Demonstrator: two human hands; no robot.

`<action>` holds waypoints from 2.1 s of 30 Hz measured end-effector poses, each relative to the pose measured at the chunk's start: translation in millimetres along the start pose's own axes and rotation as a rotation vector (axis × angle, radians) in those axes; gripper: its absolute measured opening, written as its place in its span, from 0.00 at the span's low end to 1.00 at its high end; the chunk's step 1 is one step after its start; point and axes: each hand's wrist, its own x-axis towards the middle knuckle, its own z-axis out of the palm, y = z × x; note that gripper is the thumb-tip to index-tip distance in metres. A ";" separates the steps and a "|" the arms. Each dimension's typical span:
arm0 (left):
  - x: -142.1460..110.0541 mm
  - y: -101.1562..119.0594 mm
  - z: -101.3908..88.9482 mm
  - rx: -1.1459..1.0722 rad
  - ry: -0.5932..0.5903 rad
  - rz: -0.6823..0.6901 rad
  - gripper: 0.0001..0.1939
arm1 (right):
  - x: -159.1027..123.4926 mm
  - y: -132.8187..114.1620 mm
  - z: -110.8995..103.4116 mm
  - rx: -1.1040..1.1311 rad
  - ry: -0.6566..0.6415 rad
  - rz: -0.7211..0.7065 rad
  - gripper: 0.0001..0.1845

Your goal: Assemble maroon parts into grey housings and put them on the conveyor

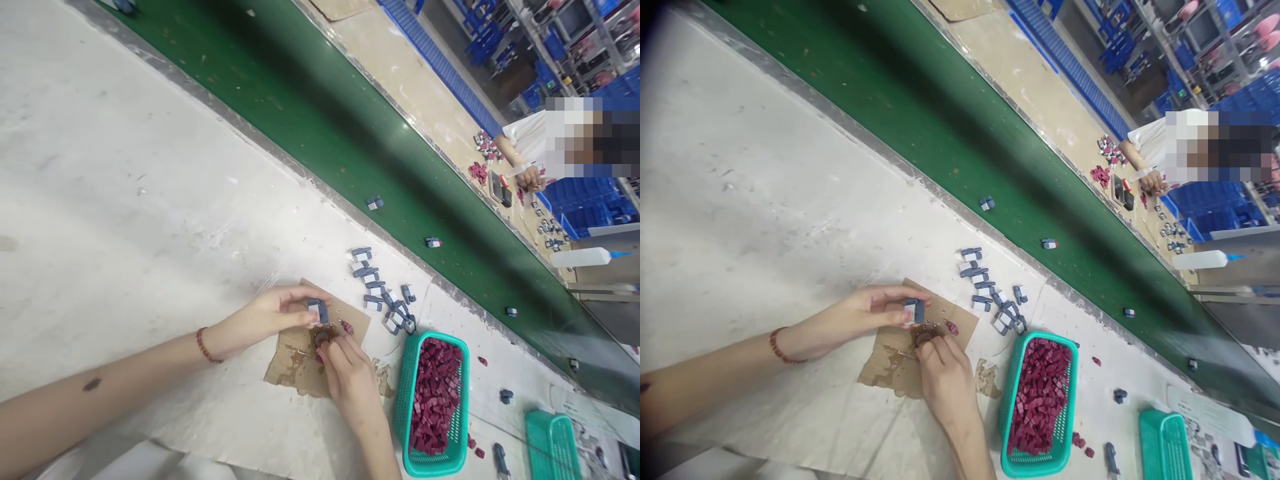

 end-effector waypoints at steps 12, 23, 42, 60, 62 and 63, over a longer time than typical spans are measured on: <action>0.7 -6.4 4.5 0.195 -0.098 0.048 0.17 | 1.7 -3.3 -2.0 0.064 -0.071 0.098 0.16; -0.3 -20.9 3.5 0.423 -0.173 0.237 0.18 | -14.7 12.4 1.1 0.914 0.421 0.551 0.06; -1.0 -15.9 3.6 0.674 -0.284 0.348 0.14 | -2.9 0.5 6.4 0.868 0.329 0.423 0.06; 0.9 -12.5 27.5 0.820 -0.236 0.318 0.13 | -17.5 -2.9 -4.7 0.591 0.439 0.290 0.09; 4.4 -5.2 36.2 0.857 -0.264 0.296 0.13 | -24.0 -0.9 -6.0 0.578 0.456 0.328 0.09; 7.7 0.1 40.7 0.881 -0.286 0.282 0.13 | -28.0 -0.2 -6.8 0.578 0.460 0.357 0.09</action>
